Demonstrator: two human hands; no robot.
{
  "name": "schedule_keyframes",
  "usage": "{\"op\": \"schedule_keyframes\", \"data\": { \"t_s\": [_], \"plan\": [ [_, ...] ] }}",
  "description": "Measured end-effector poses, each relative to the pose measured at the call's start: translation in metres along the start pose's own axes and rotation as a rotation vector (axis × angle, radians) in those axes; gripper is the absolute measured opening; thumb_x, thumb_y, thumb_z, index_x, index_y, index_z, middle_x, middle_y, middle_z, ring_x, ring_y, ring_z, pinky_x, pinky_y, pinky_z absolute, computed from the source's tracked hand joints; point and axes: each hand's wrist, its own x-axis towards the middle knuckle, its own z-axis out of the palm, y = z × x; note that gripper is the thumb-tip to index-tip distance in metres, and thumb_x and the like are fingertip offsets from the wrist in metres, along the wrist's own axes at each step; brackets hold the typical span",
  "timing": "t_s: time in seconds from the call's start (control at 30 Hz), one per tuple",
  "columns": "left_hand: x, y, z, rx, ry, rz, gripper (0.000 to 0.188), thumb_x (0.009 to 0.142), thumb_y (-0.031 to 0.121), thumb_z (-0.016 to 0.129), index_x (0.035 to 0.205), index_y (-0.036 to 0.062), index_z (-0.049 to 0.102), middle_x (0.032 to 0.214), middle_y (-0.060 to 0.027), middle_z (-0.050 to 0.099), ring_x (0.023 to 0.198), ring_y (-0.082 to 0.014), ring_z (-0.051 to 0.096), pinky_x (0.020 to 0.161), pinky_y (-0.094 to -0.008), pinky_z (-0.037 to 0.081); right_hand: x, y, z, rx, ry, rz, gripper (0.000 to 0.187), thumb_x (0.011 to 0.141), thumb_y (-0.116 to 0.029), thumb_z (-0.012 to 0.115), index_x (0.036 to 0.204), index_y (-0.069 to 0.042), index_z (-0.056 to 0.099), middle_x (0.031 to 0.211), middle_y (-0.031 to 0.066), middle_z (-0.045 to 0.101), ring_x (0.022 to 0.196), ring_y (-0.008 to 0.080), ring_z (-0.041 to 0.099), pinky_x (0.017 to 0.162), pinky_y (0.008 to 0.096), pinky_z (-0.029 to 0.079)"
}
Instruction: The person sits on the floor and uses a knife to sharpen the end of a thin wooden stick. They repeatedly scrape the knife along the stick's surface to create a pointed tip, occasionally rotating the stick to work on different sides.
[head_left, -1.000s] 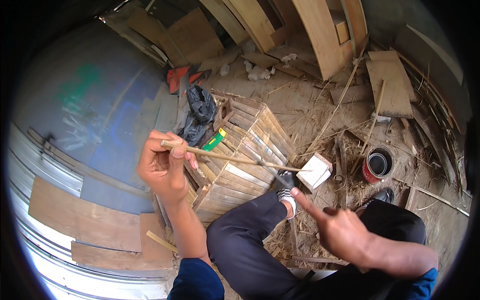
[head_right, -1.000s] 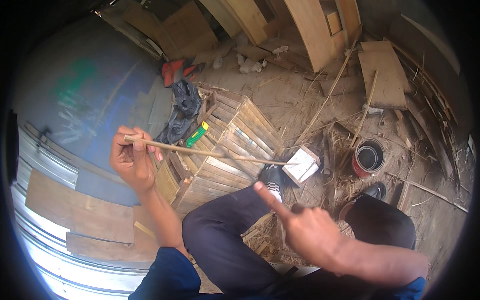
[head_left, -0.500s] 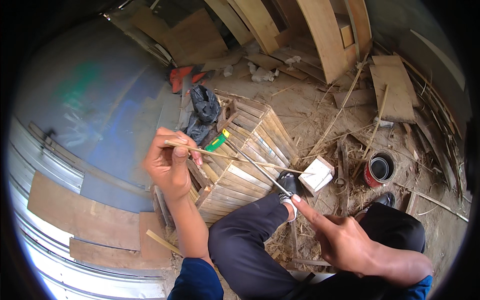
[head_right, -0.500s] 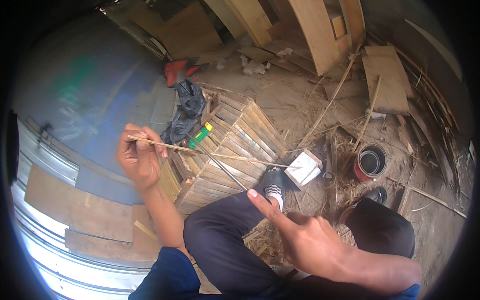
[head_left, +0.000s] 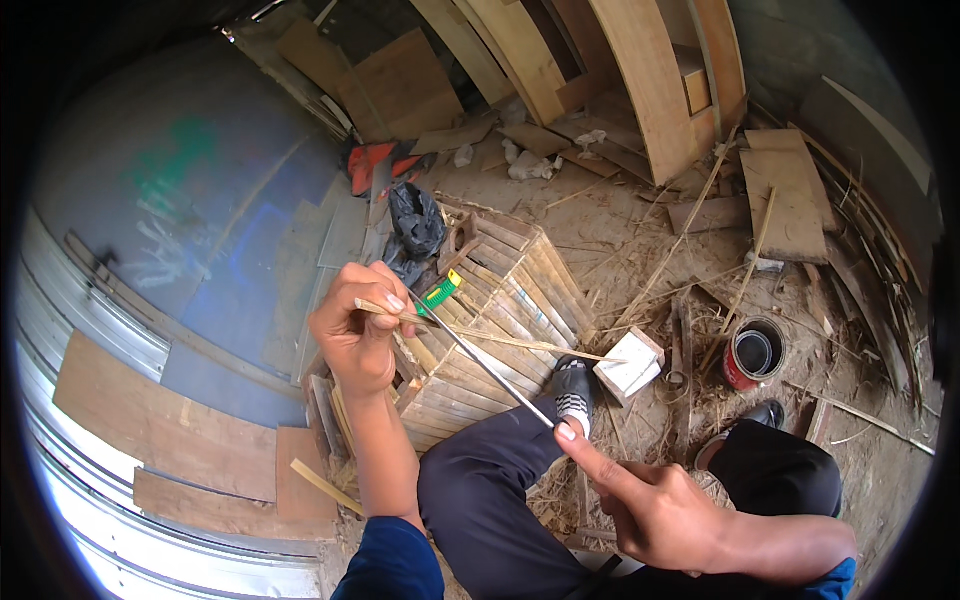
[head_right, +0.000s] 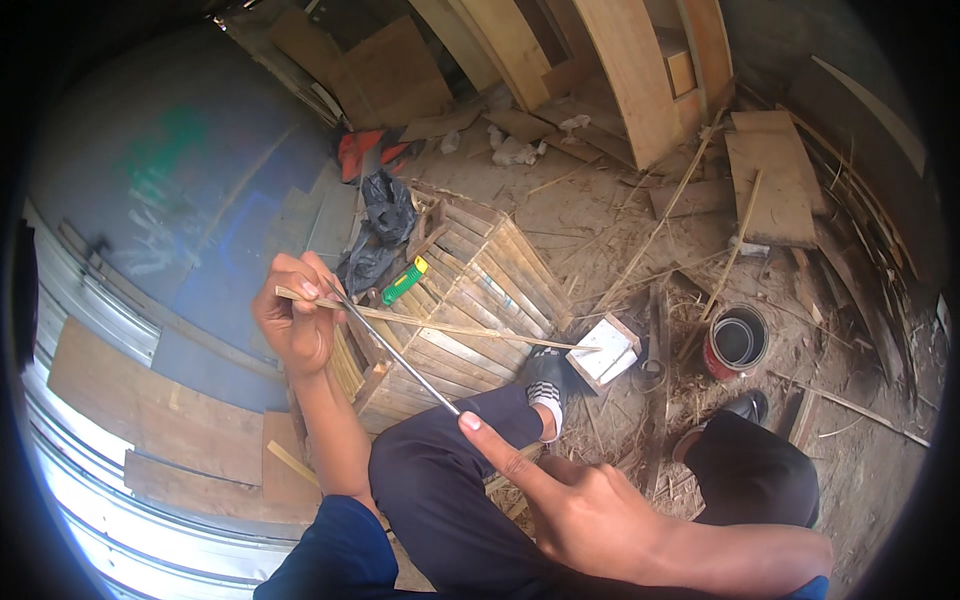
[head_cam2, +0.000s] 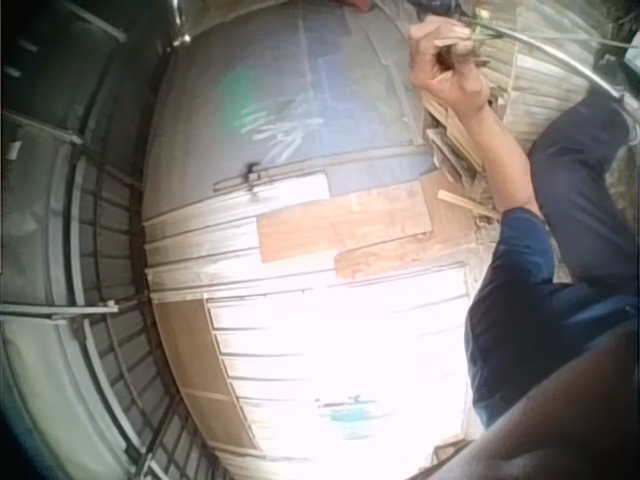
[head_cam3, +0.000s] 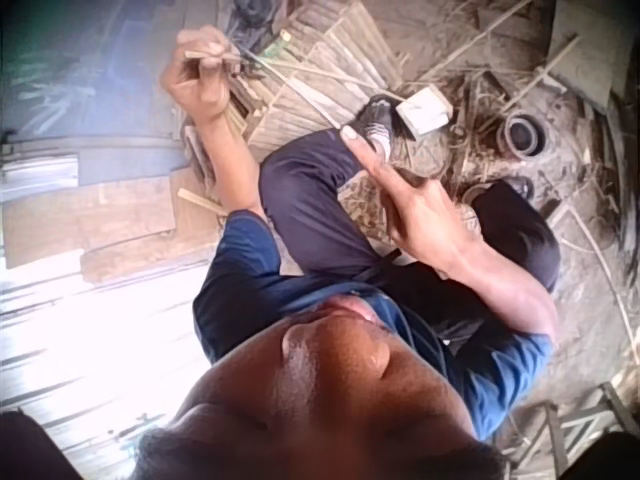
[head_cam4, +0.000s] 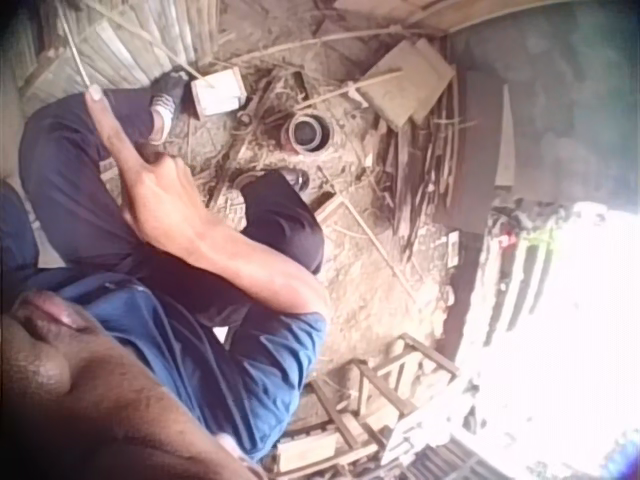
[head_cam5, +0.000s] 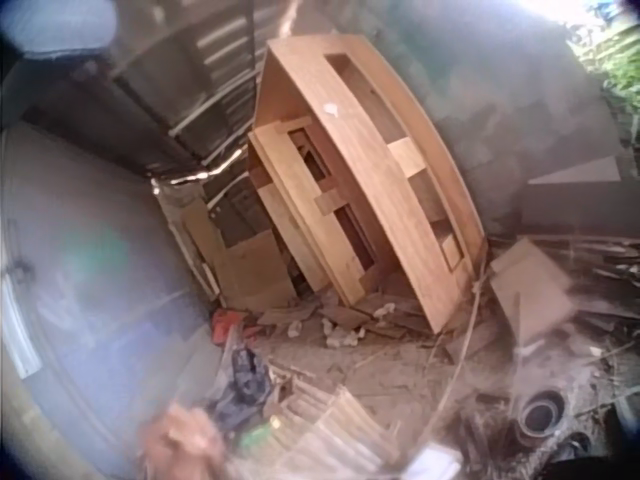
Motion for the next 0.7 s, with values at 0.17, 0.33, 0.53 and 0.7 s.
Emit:
{"op": "schedule_keyframes", "data": {
  "t_s": [0.17, 0.33, 0.53, 0.7],
  "plan": [
    [0.003, 0.001, 0.0, 0.014, 0.015, 0.02, 0.031, 0.094, 0.027, 0.076, 0.085, 0.0004, 0.062, 0.079, -0.002, 0.046, 0.067, -0.0131, 0.041, 0.046, -0.025, 0.037, 0.0, -0.008, -0.008, -0.064, -0.05, 0.207, 0.099, 0.078, 0.011, 0.059, 0.164, -0.016, 0.017, 0.072, 0.0219, 0.066, 0.059, 0.04, 0.067, 0.056, 0.0487, 0.057],
    [0.005, 0.002, 0.001, 0.062, 0.003, 0.084, 0.032, 0.092, 0.027, 0.078, 0.08, 0.0004, 0.064, 0.079, -0.0005, 0.046, 0.069, -0.0137, 0.039, 0.048, -0.0248, 0.034, 0.005, -0.009, -0.008, -0.136, -0.028, 0.186, 0.099, 0.078, 0.01, 0.058, 0.164, -0.015, 0.016, 0.059, 0.0178, 0.063, 0.047, 0.0384, 0.062, 0.055, 0.0498, 0.057],
    [0.005, 0.003, 0.002, 0.012, -0.005, 0.083, 0.03, 0.089, 0.026, 0.08, 0.08, 0.0007, 0.066, 0.079, 0.0003, 0.048, 0.072, -0.0147, 0.038, 0.048, -0.0253, 0.033, 0.005, -0.001, -0.009, -0.114, -0.046, 0.18, 0.102, 0.076, 0.011, 0.059, 0.164, -0.013, 0.013, 0.064, 0.0188, 0.065, 0.053, 0.0397, 0.065, 0.057, 0.0474, 0.058],
    [0.003, 0.002, 0.002, -0.042, 0.038, 0.079, 0.022, 0.085, 0.019, 0.083, 0.084, -0.0005, 0.074, 0.078, -0.0023, 0.058, 0.072, -0.0162, 0.049, 0.057, -0.0265, 0.043, 0.007, 0.0, -0.009, -0.156, -0.068, 0.146, 0.102, 0.076, 0.011, 0.06, 0.164, -0.014, 0.014, 0.072, 0.0243, 0.068, 0.06, 0.0422, 0.067, 0.06, 0.0502, 0.057]
  ]
}}
